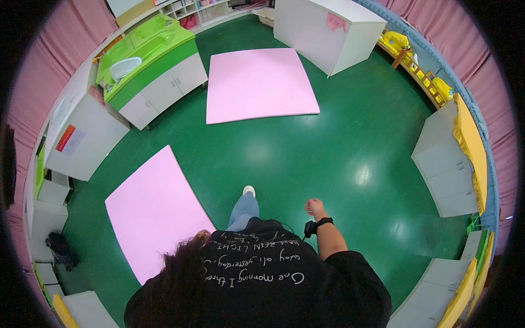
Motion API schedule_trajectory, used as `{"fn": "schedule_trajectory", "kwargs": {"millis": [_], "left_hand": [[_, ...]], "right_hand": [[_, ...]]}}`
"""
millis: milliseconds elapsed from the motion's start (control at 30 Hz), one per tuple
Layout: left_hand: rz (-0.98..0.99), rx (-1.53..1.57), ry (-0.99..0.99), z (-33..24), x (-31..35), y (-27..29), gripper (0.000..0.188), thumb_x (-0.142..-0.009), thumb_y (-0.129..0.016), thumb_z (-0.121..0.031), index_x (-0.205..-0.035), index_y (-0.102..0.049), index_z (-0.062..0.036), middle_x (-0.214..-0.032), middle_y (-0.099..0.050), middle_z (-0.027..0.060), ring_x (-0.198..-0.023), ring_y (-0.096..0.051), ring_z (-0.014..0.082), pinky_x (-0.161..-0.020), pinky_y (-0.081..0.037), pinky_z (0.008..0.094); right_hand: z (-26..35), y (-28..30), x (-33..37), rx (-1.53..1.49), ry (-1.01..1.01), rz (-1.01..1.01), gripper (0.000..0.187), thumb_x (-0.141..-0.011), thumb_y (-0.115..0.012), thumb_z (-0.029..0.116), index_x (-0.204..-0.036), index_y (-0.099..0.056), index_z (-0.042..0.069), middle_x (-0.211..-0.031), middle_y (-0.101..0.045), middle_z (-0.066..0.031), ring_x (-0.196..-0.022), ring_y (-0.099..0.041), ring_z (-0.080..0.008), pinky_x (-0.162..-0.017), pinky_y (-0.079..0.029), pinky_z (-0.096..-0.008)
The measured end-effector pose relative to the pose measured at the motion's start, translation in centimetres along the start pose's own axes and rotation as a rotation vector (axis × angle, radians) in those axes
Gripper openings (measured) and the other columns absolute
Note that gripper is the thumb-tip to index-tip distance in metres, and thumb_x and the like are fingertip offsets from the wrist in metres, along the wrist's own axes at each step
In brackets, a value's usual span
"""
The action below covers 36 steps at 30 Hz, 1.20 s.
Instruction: The person picks up a pink mat and places it on a cabinet, then retrieves a yellow cloth from the floor and spreads it over the top of the cabinet to cover it.
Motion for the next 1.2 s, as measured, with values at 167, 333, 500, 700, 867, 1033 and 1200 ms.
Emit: {"fn": "schedule_trajectory", "kwargs": {"millis": [167, 333, 500, 700, 867, 1033, 1200], "left_hand": [[0.231, -0.144, 0.016, -2.4, -10.0, 3.3, 0.027, -0.076, -0.049, -0.024, -0.087, -0.060, -0.0022, -0.080, -0.061, 0.0180, -0.077, -0.059, 0.0294, -0.069, -0.047, 0.0375], [0.375, -0.274, -0.095, -10.7, -19.6, 9.9, 0.032, -0.077, -0.047, -0.029, -0.081, -0.061, -0.0006, -0.081, -0.060, 0.0209, -0.080, -0.058, 0.0334, -0.071, -0.046, 0.0398], [0.287, -0.330, -0.230, -26.7, -29.5, 17.1, 0.038, -0.077, -0.045, -0.034, -0.076, -0.061, 0.0010, -0.083, -0.060, 0.0237, -0.082, -0.057, 0.0375, -0.072, -0.045, 0.0421], [0.050, -0.178, -0.330, -44.9, -40.5, 19.7, 0.031, -0.076, -0.048, -0.028, -0.077, -0.061, -0.0003, -0.083, -0.060, 0.0220, -0.083, -0.057, 0.0356, -0.072, -0.045, 0.0405], [0.278, -0.260, -0.466, -59.5, -43.3, 18.4, 0.029, -0.078, -0.049, -0.025, -0.086, -0.057, 0.0013, -0.072, -0.060, 0.0141, -0.065, -0.057, 0.0255, -0.062, -0.045, 0.0364], [0.106, 0.032, -0.265, -70.3, -43.7, 20.7, 0.025, -0.078, -0.048, -0.019, -0.090, -0.056, 0.0018, -0.069, -0.060, 0.0105, -0.062, -0.057, 0.0181, -0.055, -0.045, 0.0322], [0.435, -0.261, -0.101, -70.4, -52.7, 17.1, 0.026, -0.076, -0.048, -0.024, -0.073, -0.062, -0.0025, -0.068, -0.060, 0.0131, -0.066, -0.059, 0.0234, -0.057, -0.047, 0.0341]], "right_hand": [[8.5, 2.9, -4.9, -0.043, 0.020, -0.153, 0.013, -0.080, -0.048, 0.018, -0.087, -0.052, 0.008, -0.075, -0.057, -0.0051, -0.067, -0.058, -0.0191, -0.058, -0.045, -0.0351], [20.2, 7.2, -9.1, 0.013, 0.219, -0.313, 0.013, -0.080, -0.047, 0.017, -0.084, -0.053, 0.007, -0.073, -0.059, -0.0050, -0.060, -0.057, -0.0159, -0.050, -0.044, -0.0291], [27.2, 11.6, -11.5, -0.103, 0.316, -0.346, 0.013, -0.082, -0.048, 0.019, -0.086, -0.053, 0.008, -0.074, -0.059, -0.0043, -0.063, -0.057, -0.0144, -0.052, -0.045, -0.0286], [32.6, 23.0, -18.1, -0.161, 0.258, -0.488, 0.011, -0.082, -0.048, 0.018, -0.085, -0.053, 0.009, -0.072, -0.059, -0.0033, -0.059, -0.056, -0.0136, -0.050, -0.044, -0.0278], [42.3, 30.4, -26.0, -0.216, 0.230, -0.535, 0.009, -0.081, -0.049, 0.017, -0.083, -0.052, 0.009, -0.071, -0.058, -0.0027, -0.058, -0.056, -0.0130, -0.047, -0.043, -0.0268], [53.5, 31.8, -31.4, -0.196, 0.317, -0.447, 0.010, -0.082, -0.049, 0.018, -0.084, -0.052, 0.009, -0.072, -0.057, -0.0018, -0.061, -0.056, -0.0125, -0.050, -0.043, -0.0260], [62.4, 31.7, -37.4, -0.168, 0.391, -0.248, 0.013, -0.086, -0.049, 0.022, -0.086, -0.053, 0.009, -0.076, -0.059, -0.0020, -0.066, -0.057, -0.0120, -0.055, -0.043, -0.0250]]}}
Point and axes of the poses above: each hand's wrist, its own x-axis away from the middle knuckle, its own y-axis out of the back of the hand, z = x × y, the point moved 8 cm from there along -x, towards the middle knuckle
